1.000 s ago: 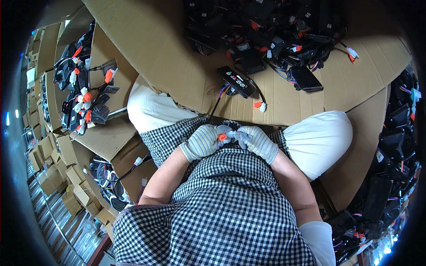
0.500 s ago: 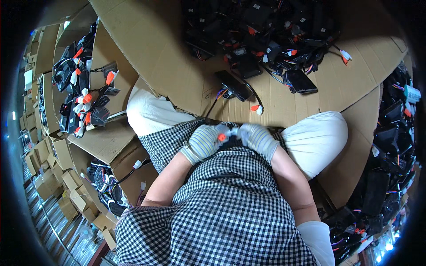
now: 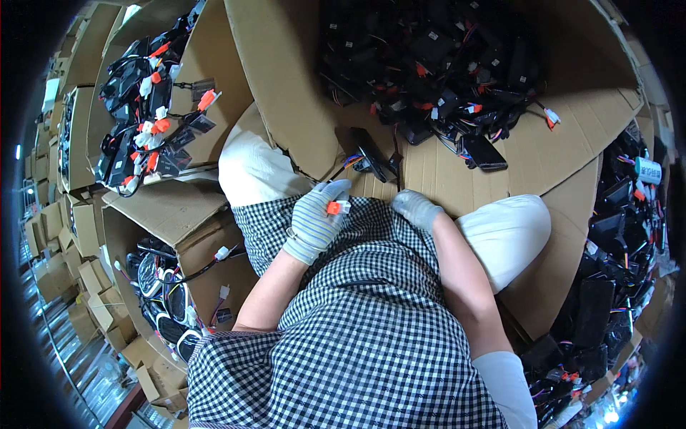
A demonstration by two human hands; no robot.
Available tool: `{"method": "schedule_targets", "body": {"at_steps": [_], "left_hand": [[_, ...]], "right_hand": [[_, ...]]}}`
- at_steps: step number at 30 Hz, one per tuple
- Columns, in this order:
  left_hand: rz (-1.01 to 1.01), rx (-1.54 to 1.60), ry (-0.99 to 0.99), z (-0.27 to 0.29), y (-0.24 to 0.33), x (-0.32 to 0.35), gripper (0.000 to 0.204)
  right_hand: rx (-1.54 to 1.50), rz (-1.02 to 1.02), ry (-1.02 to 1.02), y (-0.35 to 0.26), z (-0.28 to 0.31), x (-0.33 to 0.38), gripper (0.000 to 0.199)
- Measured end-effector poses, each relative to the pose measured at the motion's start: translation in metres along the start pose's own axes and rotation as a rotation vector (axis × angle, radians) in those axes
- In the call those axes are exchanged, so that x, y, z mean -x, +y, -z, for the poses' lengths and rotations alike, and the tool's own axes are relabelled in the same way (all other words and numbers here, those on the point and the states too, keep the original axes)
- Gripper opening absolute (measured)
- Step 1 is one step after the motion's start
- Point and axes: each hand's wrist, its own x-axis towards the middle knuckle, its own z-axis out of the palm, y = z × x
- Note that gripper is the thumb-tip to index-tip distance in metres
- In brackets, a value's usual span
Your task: The person connects wiring harnesses to electronic display modules by hand, then places the assembled modules into cardboard boxes.
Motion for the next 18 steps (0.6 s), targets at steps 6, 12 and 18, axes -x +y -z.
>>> {"method": "schedule_targets", "body": {"at_steps": [6, 12, 18], "left_hand": [[-0.267, 0.201, -0.143, -0.011, -0.002, -0.010, 0.039], [-0.019, 0.819, -0.435, -0.020, 0.013, -0.009, 0.055], [-0.049, 0.510, -0.285, -0.028, -0.010, -0.005, 0.037]], "right_hand": [[-1.463, 0.168, 0.245, -0.099, 0.062, 0.064, 0.038], [-1.561, 0.181, 0.408, -0.140, 0.059, 0.082, 0.039], [-1.179, -0.195, 0.491, -0.129, 0.071, 0.098, 0.035]]}}
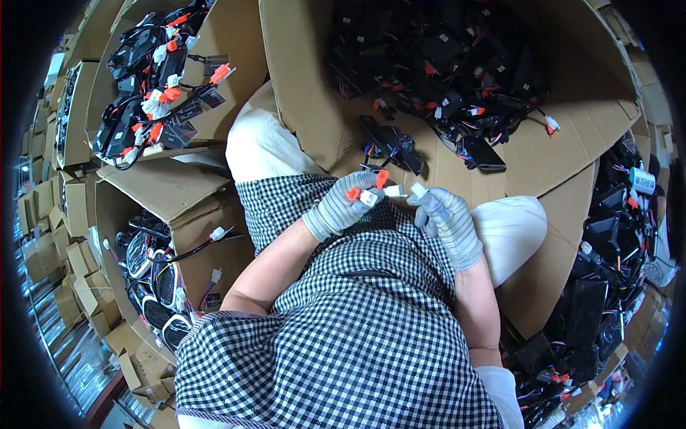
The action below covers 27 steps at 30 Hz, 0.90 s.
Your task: The person connects wiring harnesses to electronic display modules by hand, then places the assembled modules into cardboard boxes.
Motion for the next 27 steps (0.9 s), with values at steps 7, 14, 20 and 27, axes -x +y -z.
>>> {"method": "schedule_targets", "body": {"at_steps": [7, 14, 20, 27], "left_hand": [[0.085, 0.082, -0.017, 0.002, 0.005, 0.000, 0.035], [0.102, 0.036, -0.123, 0.002, 0.006, -0.003, 0.031], [0.127, 0.119, -0.183, 0.004, -0.005, -0.001, 0.038], [0.260, 0.054, -0.410, 0.005, 0.004, -0.010, 0.028]], "right_hand": [[0.987, 0.381, -0.023, 0.000, 0.003, -0.012, 0.022], [0.695, 0.294, -0.372, 0.002, 0.016, -0.026, 0.027], [0.334, -0.265, -0.454, 0.020, 0.028, -0.048, 0.029], [1.217, 0.209, 0.233, 0.061, 0.032, -0.176, 0.044]]}}
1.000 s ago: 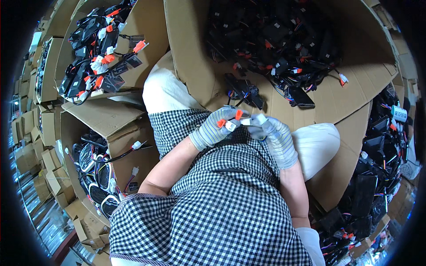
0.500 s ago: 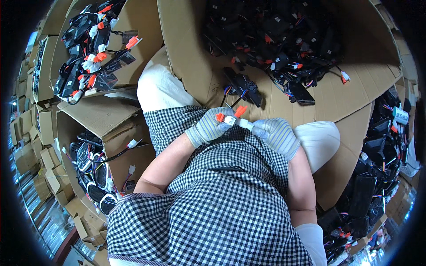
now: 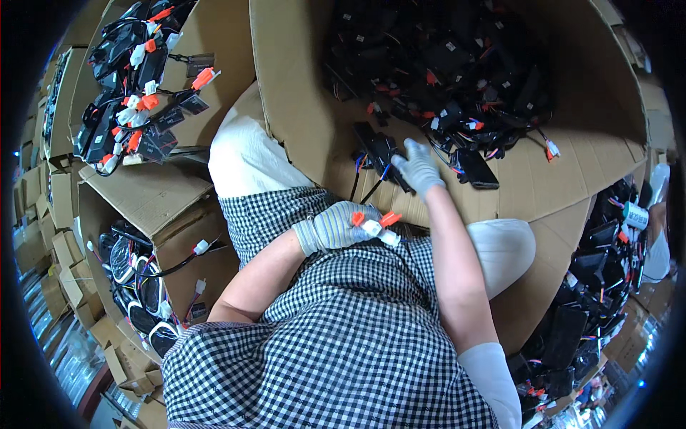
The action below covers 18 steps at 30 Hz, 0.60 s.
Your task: The person connects wiring harnesses to electronic display modules by hand, then places the assembled modules into cardboard boxes.
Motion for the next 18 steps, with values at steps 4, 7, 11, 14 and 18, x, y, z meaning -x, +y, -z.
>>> {"method": "schedule_targets", "body": {"at_steps": [4, 7, 11, 14, 18], "left_hand": [[-0.039, 0.116, -0.061, -0.003, -0.001, -0.001, 0.033], [-0.168, 0.166, -0.021, -0.004, 0.003, 0.002, 0.034], [-0.247, -0.012, -0.117, 0.000, 0.001, 0.000, 0.033], [-0.163, -0.233, -0.163, -0.002, 0.000, -0.002, 0.024], [-0.102, -0.228, -0.101, -0.008, -0.012, 0.001, 0.028]], "right_hand": [[0.029, -0.178, -0.162, 0.019, -0.017, -0.020, 0.040], [-0.927, -0.250, 0.044, 0.023, -0.009, 0.001, 0.026], [-2.100, -0.223, -0.054, 0.003, -0.004, 0.031, 0.034], [-2.164, -0.172, -0.075, 0.009, -0.015, 0.042, 0.050], [-2.142, -0.112, -0.104, 0.009, -0.021, 0.047, 0.052]]}}
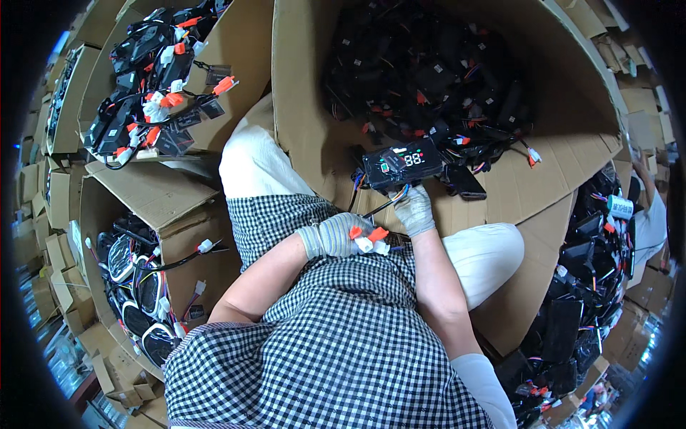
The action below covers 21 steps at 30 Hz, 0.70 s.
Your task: The person connects wiring harnesses to electronic display modules by hand, then places the assembled modules into cardboard boxes.
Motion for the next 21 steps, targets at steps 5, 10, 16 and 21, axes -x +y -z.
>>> {"method": "schedule_targets", "body": {"at_steps": [5, 10, 16, 21], "left_hand": [[0.074, -0.197, 0.000, -0.002, -0.008, -0.002, 0.027], [0.154, -0.125, -0.004, -0.006, -0.019, -0.002, 0.028], [0.103, -0.174, 0.166, -0.003, -0.013, 0.000, 0.032], [0.166, -0.153, 0.192, 0.008, 0.004, -0.001, 0.028]], "right_hand": [[-0.072, 0.023, -0.012, -0.004, -0.002, 0.003, 0.049], [-0.022, 0.128, -0.062, -0.011, -0.016, 0.015, 0.040], [0.580, -0.205, 0.009, -0.005, -0.014, 0.068, 0.029], [1.087, -0.363, -0.225, -0.053, -0.084, 0.105, 0.037]]}}
